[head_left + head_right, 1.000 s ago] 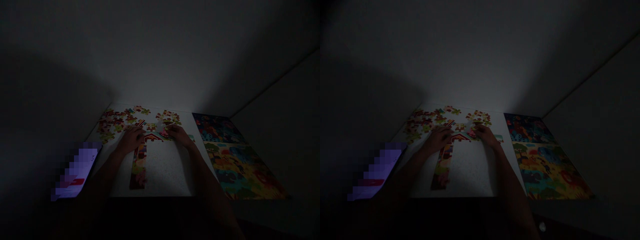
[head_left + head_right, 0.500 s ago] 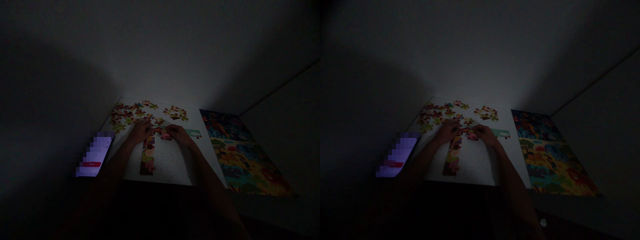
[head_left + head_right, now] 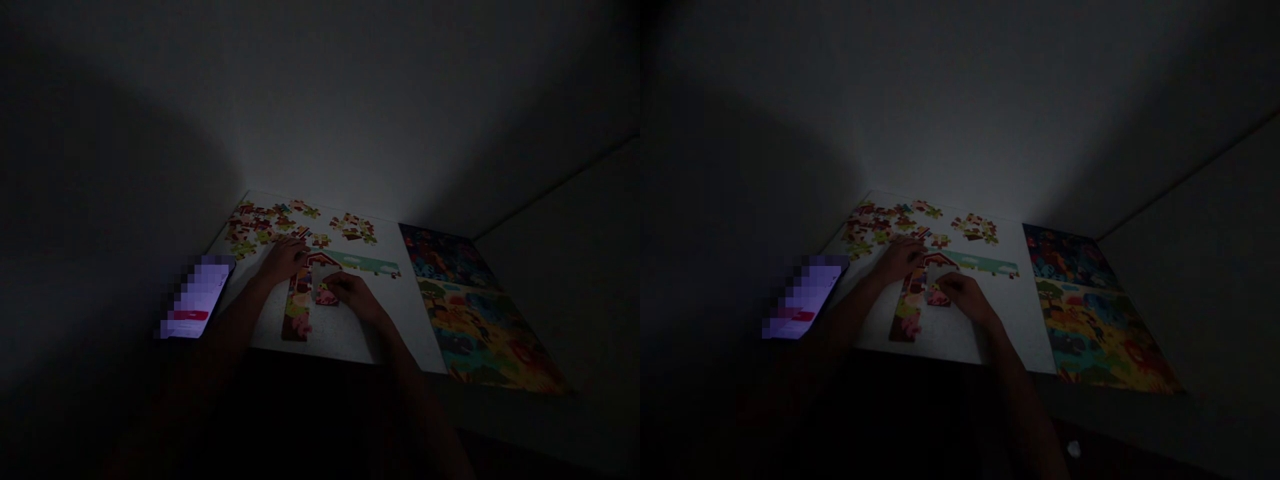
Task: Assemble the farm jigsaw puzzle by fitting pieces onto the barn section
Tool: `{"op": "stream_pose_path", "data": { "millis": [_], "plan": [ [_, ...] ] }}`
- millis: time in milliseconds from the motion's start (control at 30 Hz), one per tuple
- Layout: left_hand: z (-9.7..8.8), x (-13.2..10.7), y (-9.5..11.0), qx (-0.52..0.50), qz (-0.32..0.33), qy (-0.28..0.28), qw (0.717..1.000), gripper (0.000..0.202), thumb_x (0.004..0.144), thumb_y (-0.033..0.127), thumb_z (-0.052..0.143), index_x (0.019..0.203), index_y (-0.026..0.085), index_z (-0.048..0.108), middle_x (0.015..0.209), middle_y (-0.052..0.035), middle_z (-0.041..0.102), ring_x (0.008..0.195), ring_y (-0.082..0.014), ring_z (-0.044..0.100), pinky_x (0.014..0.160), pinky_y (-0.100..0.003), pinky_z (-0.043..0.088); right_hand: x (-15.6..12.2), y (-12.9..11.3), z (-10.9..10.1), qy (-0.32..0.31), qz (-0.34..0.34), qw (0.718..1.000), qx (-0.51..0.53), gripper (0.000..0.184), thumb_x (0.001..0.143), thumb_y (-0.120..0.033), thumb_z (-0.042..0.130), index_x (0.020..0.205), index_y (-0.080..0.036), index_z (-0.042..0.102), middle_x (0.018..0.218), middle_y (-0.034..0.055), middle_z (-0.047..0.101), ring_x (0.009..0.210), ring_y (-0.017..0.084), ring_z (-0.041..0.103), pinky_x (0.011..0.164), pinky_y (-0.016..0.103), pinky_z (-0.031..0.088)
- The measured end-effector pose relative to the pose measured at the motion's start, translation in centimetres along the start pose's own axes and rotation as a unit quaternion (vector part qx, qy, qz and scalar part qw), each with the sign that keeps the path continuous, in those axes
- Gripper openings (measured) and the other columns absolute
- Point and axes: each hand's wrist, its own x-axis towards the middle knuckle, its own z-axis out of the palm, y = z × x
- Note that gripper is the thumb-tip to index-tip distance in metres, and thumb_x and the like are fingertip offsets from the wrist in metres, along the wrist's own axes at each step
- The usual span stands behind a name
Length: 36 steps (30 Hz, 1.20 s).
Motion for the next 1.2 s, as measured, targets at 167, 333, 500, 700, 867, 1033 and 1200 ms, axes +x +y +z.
{"op": "stream_pose_path", "data": {
  "millis": [167,333,500,700,867,1033,1200],
  "plan": [
    [-0.1,-0.2,0.1,0.007,0.007,-0.005,1.000,0.022,0.089,0.021,0.054,0.099,0.019,0.073,0.107,-0.0083,0.072,0.108,-0.0237,0.063,0.101,-0.042,0.047,-0.6,-0.2,0.7,0.014,0.007,1.000,0.005,0.021,0.081,-0.034,0.062,0.094,-0.020,0.072,0.090,0.0037,0.072,0.081,0.017,0.063,0.077,0.031,0.048],
    [-0.4,-1.2,0.6,0.003,0.014,0.005,1.000,0.021,0.089,0.021,0.053,0.098,0.019,0.072,0.105,-0.0066,0.071,0.106,-0.0226,0.062,0.101,-0.042,0.047,-0.5,-0.2,0.5,0.027,0.005,1.000,0.011,0.022,0.080,-0.036,0.064,0.092,-0.019,0.072,0.091,0.0040,0.072,0.082,0.017,0.063,0.080,0.032,0.049],
    [-1.1,-3.5,2.1,-0.003,-0.017,0.005,1.000,0.025,0.091,0.024,0.054,0.109,0.020,0.071,0.121,-0.0097,0.065,0.117,-0.0237,0.058,0.104,-0.044,0.046,-1.0,-0.3,0.7,0.029,0.010,0.999,0.017,0.022,0.080,-0.037,0.064,0.092,-0.020,0.072,0.090,0.0033,0.072,0.084,0.018,0.063,0.081,0.032,0.049],
    [-2.9,-8.4,5.3,-0.014,-0.028,-0.014,0.999,0.030,0.096,0.029,0.048,0.120,0.028,0.066,0.132,-0.0060,0.061,0.123,-0.0229,0.054,0.106,-0.045,0.045,-1.7,-0.5,1.0,0.044,0.010,0.999,0.010,0.023,0.082,-0.039,0.063,0.091,-0.020,0.071,0.090,0.0036,0.071,0.084,0.018,0.063,0.082,0.033,0.049],
    [-4.5,-12.1,7.3,-0.029,-0.032,-0.040,0.998,0.031,0.095,0.031,0.051,0.122,0.026,0.065,0.134,-0.0068,0.060,0.124,-0.0233,0.054,0.106,-0.043,0.045,-2.9,-0.6,1.6,0.055,0.017,0.998,0.015,0.022,0.083,-0.040,0.062,0.091,-0.021,0.070,0.089,0.0034,0.071,0.083,0.018,0.062,0.077,0.031,0.050],
    [-5.3,-13.1,8.4,-0.021,-0.004,-0.092,0.995,0.032,0.091,0.034,0.058,0.121,0.027,0.065,0.140,-0.0070,0.056,0.129,-0.0244,0.051,0.109,-0.043,0.043,-5.0,-1.1,2.3,0.053,0.046,0.997,0.027,0.025,0.084,-0.044,0.062,0.094,-0.021,0.069,0.084,0.0021,0.069,0.074,0.016,0.061,0.068,0.029,0.049],
    [-5.2,-13.1,8.4,0.000,0.011,-0.108,0.994,0.038,0.085,0.037,0.065,0.122,0.026,0.064,0.141,-0.0079,0.055,0.128,-0.0264,0.051,0.109,-0.044,0.042,-6.2,-1.7,2.8,0.055,0.040,0.998,0.015,0.023,0.085,-0.040,0.062,0.092,-0.020,0.071,0.087,0.0026,0.070,0.079,0.017,0.062,0.071,0.029,0.049]
  ]
}}
